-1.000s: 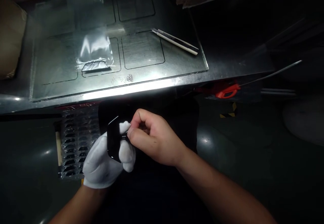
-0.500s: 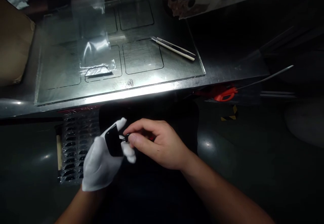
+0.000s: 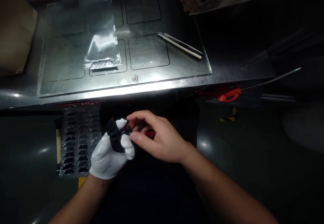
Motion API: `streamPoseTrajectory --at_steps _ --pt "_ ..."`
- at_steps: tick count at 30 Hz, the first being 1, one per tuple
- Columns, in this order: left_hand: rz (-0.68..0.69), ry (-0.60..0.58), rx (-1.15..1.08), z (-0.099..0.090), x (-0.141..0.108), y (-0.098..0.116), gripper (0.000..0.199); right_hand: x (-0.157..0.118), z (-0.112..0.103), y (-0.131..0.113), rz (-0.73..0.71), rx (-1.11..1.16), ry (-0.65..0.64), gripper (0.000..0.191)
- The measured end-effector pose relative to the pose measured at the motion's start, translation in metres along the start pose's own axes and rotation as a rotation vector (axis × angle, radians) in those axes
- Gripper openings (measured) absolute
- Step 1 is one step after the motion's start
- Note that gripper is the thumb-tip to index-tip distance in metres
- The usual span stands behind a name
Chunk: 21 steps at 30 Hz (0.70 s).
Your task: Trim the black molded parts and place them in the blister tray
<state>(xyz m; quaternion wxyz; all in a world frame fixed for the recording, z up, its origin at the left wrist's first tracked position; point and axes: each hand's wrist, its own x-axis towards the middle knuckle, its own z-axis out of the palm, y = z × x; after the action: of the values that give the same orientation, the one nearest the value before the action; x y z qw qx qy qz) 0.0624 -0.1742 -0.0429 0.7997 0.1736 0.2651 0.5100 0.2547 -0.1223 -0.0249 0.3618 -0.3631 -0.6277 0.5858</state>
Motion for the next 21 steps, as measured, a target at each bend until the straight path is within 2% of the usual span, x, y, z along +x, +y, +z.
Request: streamPoseTrajectory --at_steps 3,5,6,8,10,12,14,16,18,21 --pt "-0.022 0.009 0.080 -0.002 0.001 0.003 0.039 0.006 -0.001 -0.002 0.287 0.242 -0.104 0.019" --pt "-0.043 -0.002 0.190 -0.003 0.000 0.009 0.041 0.009 -0.002 -0.005 0.355 0.247 -0.153 0.020" --pt "-0.060 0.010 0.276 -0.003 0.000 0.014 0.041 0.010 -0.001 -0.007 0.339 0.182 -0.144 0.020" --pt "-0.061 0.087 0.505 -0.002 -0.001 0.022 0.038 0.009 0.003 -0.009 0.194 -0.060 -0.077 0.016" --pt "0.005 0.208 0.756 -0.002 -0.003 0.027 0.034 0.007 0.012 -0.010 -0.046 -0.346 0.038 0.011" --pt "0.092 0.301 0.900 -0.005 -0.003 0.028 0.032 0.004 0.022 -0.007 -0.244 -0.555 0.140 0.007" --pt "0.113 0.343 0.901 -0.010 -0.002 0.024 0.033 0.002 0.030 -0.003 -0.329 -0.655 0.169 0.006" --pt "0.093 0.365 0.816 -0.016 -0.001 0.020 0.036 0.004 0.031 -0.001 -0.307 -0.638 0.127 0.008" --pt "0.043 0.364 0.693 -0.019 -0.002 0.019 0.038 0.011 0.028 -0.004 -0.158 -0.520 0.043 0.012" --pt "-0.085 0.257 0.361 -0.017 -0.003 0.028 0.046 0.027 0.024 -0.016 0.148 -0.341 -0.113 0.024"
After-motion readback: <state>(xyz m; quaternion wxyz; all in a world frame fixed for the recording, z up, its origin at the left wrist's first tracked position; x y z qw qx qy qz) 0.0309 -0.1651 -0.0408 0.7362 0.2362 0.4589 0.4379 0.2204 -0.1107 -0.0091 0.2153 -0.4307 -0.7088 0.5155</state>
